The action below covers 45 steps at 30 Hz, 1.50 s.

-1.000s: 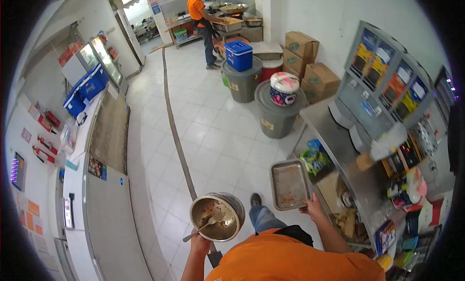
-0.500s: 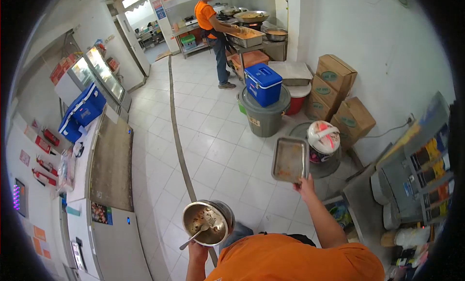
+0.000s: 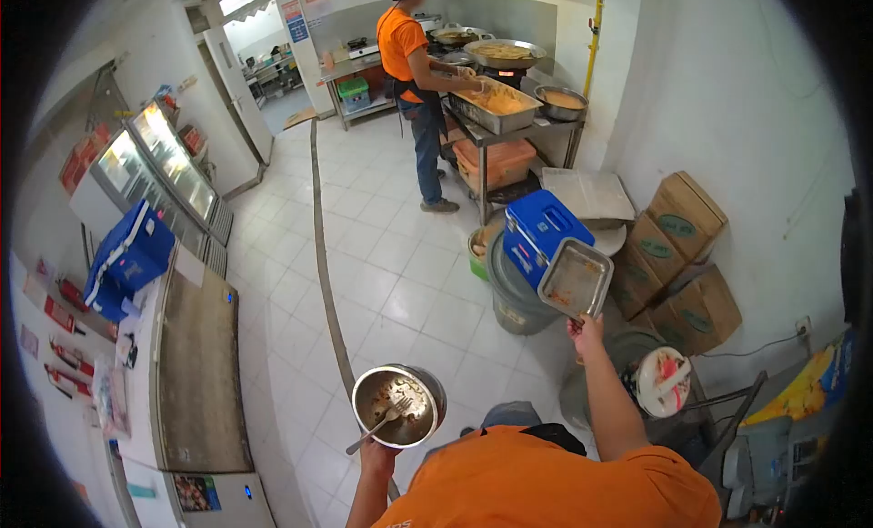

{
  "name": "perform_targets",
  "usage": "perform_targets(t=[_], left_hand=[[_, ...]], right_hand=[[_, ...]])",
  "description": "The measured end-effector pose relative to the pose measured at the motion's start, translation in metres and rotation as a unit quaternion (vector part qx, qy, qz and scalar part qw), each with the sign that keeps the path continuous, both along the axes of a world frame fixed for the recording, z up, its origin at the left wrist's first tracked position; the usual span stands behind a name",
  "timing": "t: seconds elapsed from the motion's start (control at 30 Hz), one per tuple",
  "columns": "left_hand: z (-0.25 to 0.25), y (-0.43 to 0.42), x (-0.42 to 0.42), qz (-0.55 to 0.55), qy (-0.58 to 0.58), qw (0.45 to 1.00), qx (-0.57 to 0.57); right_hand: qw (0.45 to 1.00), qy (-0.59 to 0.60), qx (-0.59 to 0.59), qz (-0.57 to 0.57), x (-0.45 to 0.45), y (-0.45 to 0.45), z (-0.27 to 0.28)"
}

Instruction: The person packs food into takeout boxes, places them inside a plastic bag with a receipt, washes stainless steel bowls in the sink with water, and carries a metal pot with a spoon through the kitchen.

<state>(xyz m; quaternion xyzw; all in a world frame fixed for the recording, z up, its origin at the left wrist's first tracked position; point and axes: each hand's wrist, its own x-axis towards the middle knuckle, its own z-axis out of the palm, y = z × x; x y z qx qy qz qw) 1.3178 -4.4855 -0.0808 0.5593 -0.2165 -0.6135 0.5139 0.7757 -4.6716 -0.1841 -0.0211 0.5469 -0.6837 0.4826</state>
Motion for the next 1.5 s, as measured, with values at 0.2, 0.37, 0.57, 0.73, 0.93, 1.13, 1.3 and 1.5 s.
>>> perform_targets(t=[0.2,0.37,0.57,0.73,0.93,1.13,1.3,1.5], left_hand=[[-0.004,-0.226,0.025,-0.044,-0.026,0.998,-0.037],[-0.009,-0.382,0.05,-0.073,-0.057,0.99,-0.108],[0.046,-0.562,0.059,0.07,0.093,0.993,0.038],[0.049,-0.722,0.101,0.087,0.053,0.995,0.008],[-0.005,-0.932,0.174,0.075,0.043,0.996,0.018],[-0.019,-1.16,0.23,0.019,0.043,0.998,0.039],[-0.027,-1.348,0.295,0.006,0.037,0.999,0.039],[-0.021,-1.567,0.381,0.037,0.039,0.998,0.035]], right_hand=[[0.999,-0.021,-0.023,-0.019,-0.015,-0.157,-0.019],[0.998,0.012,0.054,0.033,-0.055,-0.239,-0.059],[0.661,0.489,0.554,0.129,-0.021,-0.337,0.127],[0.698,0.668,0.233,0.11,0.001,-0.581,0.113],[0.775,0.395,-0.092,0.485,0.34,-0.889,0.16],[0.755,0.313,-0.11,0.565,0.488,-1.091,0.176],[0.783,0.294,-0.121,0.535,0.563,-1.252,0.179],[0.769,0.307,-0.157,0.539,0.659,-1.474,0.173]])
